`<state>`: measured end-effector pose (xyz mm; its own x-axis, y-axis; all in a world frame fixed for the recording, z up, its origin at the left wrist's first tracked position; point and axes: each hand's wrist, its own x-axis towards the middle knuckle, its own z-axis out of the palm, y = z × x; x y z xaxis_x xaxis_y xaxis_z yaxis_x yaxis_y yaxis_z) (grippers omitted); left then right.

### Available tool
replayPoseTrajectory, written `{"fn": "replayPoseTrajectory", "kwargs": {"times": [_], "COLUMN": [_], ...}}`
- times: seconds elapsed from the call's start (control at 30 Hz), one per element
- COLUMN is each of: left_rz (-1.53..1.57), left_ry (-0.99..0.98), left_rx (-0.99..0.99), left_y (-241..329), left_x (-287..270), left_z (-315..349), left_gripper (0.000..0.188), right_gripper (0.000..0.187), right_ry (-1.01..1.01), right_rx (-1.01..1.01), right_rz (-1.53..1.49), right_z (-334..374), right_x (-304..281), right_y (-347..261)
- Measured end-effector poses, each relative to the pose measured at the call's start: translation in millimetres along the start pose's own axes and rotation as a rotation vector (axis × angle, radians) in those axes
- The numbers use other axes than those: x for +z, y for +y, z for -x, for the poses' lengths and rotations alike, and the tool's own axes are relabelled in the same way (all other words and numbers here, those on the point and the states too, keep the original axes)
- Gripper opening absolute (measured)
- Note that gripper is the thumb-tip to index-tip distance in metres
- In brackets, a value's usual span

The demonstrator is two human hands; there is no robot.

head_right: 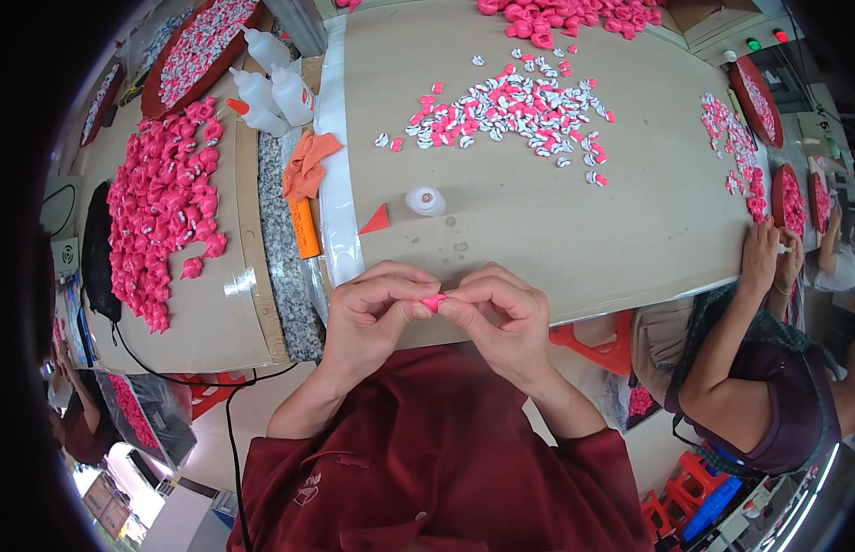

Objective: The person repeatedly applies glue from a small bottle to the base of a pink foam rose, then picks up a white foam petal and presses it onto the glued area. This process is repeated continuously to build up the flower structure.

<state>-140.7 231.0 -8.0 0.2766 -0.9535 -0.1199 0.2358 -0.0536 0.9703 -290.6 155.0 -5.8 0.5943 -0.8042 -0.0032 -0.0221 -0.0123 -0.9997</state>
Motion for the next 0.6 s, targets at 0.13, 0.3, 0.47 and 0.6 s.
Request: {"fn": "replayPoseTrajectory", "kwargs": {"times": [0.13, 0.3, 0.47, 0.6], "left_rz": [-0.009, -0.006, 0.126, 0.216], "left_ry": [-0.054, -0.065, -0.052, -0.095], "left_rx": [-0.009, -0.016, -0.101, -0.157], "left_y": [-2.5, -3.0, -2.2, -3.6], "left_x": [-4.3, -5.1, -4.5, -8.3], "left_z": [0.3, -0.7, -0.8, -2.0], "left_gripper": [0.021, 0.02, 0.019, 0.02], "right_gripper": [0.007, 0.005, 0.002, 0.002], "right_ry": [-0.005, -0.004, -0.013, -0.018], "right_rx": [0.012, 0.042, 0.147, 0.191], "right_rz": [0.01, -0.016, -0.086, -0.131], "right_z": [-0.5, -0.8, -0.5, -1.0], "right_x": [-0.3, 0.1, 0.0, 0.2], "right_y": [0.0, -0.5, -4.3, -5.7]}}
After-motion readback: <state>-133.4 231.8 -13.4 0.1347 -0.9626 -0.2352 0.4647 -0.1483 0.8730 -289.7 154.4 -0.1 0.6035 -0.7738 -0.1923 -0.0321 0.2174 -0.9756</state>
